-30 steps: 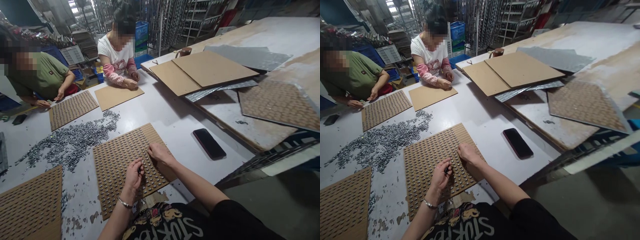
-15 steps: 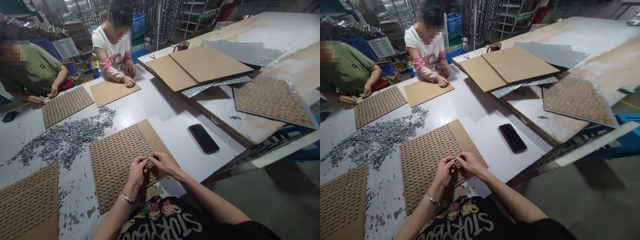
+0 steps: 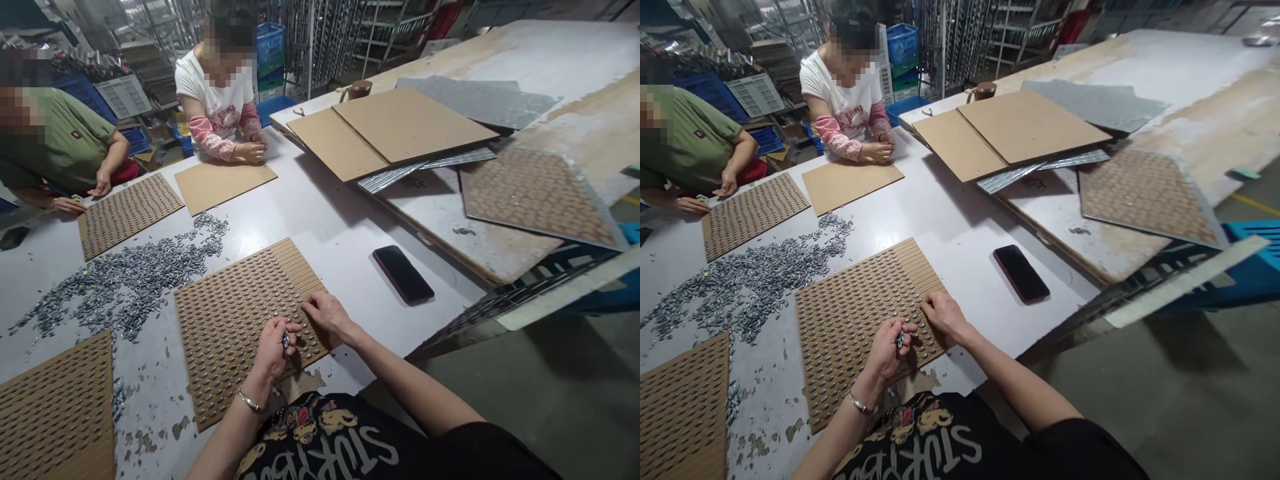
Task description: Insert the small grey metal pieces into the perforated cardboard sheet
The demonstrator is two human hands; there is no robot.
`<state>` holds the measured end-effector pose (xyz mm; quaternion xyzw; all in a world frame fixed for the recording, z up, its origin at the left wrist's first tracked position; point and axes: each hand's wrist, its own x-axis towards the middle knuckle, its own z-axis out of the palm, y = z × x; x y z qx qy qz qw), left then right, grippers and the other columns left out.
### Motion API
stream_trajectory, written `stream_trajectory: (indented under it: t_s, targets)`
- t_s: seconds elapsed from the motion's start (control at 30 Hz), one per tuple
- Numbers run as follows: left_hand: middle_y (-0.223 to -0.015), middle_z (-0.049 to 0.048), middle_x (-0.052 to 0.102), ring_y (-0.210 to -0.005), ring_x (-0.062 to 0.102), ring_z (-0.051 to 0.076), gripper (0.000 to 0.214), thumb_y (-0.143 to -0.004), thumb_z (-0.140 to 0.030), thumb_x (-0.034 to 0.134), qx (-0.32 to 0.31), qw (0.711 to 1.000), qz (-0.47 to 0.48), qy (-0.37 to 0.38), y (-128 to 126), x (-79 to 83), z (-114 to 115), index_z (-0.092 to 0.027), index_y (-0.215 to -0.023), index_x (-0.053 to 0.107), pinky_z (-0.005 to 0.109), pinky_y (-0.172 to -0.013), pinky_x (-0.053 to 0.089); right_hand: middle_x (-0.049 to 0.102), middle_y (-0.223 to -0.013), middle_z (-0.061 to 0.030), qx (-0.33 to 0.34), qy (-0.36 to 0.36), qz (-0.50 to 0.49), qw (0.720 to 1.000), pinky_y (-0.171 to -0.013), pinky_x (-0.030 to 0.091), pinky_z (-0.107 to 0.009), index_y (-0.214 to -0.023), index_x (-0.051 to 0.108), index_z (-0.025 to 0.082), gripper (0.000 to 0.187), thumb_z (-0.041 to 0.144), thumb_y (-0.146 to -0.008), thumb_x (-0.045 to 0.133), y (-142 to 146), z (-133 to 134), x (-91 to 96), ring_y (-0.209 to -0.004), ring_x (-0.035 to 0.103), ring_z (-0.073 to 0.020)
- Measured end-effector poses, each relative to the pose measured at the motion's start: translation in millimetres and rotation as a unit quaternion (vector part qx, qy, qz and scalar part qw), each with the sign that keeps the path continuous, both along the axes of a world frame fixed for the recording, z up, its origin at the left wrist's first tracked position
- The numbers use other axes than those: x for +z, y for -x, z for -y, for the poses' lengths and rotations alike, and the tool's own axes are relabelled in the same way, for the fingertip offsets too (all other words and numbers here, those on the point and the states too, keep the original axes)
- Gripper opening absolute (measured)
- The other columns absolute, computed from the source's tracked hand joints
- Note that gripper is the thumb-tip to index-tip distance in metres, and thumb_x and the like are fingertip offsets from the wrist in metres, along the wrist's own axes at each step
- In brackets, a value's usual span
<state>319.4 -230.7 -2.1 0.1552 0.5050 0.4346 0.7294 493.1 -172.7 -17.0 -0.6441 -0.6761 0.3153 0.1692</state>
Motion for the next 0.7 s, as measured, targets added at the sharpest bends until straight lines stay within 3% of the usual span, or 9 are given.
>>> stream_trajectory:
  t_s: [0.17,0.3,0.4,0.5,0.7]
  targets:
    - [-0.073,0.0054,0.068,-0.046,0.045,0.005,0.053,-0.062,-0.053,0.083,-0.013,1.0,-0.014,-0.01,4.0,-1.6,0.2,-0.017,-0.079,0.049,0.014,-0.037,0.025,0.065,-0.075,-0.0028,-0.01,0.002,0.029,1.0,-0.064,0.035,-0.025,-0.072,0.06,0.019,0.015,0.018,-0.086,0.055,5.4,-5.0,-8.6,-0.071,0.056,-0.0158]
    - [-0.06,-0.0027,0.058,-0.039,0.036,0.002,0.054,-0.058,-0.055,0.085,-0.012,0.999,-0.036,-0.012,5.3,-1.3,-2.7,-0.014,-0.079,0.058,0.015,-0.035,0.018,0.064,-0.079,-0.0024,-0.027,-0.015,0.024,0.999,-0.066,0.037,-0.025,-0.082,0.058,0.019,0.003,0.018,-0.085,0.056,3.3,-4.1,-9.6,-0.073,0.056,-0.016]
    - [-0.066,-0.0011,0.059,-0.048,0.045,0.003,0.051,-0.06,-0.048,0.085,0.005,1.0,-0.001,-0.013,5.4,3.3,-2.5,-0.011,-0.087,0.064,0.014,-0.039,0.028,0.064,-0.079,-0.0011,-0.032,-0.057,-0.059,0.996,-0.067,0.042,-0.026,-0.091,0.059,0.019,0.008,0.025,-0.088,0.054,1.9,7.9,-2.0,-0.072,0.058,-0.0164]
    - [-0.08,0.0038,0.065,-0.057,0.051,0.005,0.052,-0.06,-0.034,0.086,0.002,0.999,0.044,-0.012,2.2,8.5,-0.4,-0.011,-0.099,0.062,0.015,-0.046,0.037,0.067,-0.081,-0.002,0.015,-0.081,-0.146,0.986,-0.069,0.045,-0.028,-0.093,0.063,0.02,0.014,0.029,-0.091,0.052,1.9,26.3,10.6,-0.072,0.06,-0.0167]
    - [-0.073,-0.0019,0.063,-0.047,0.044,0.006,0.038,-0.081,-0.044,0.067,-0.058,0.993,-0.039,-0.091,-9.3,2.1,7.1,-0.02,-0.102,0.047,0.017,-0.04,0.028,0.07,-0.088,-0.0045,0.053,-0.057,-0.199,0.977,-0.076,0.048,-0.03,-0.092,0.069,0.02,0.017,0.028,-0.09,0.054,1.7,48.1,19.6,-0.083,0.064,-0.0187]
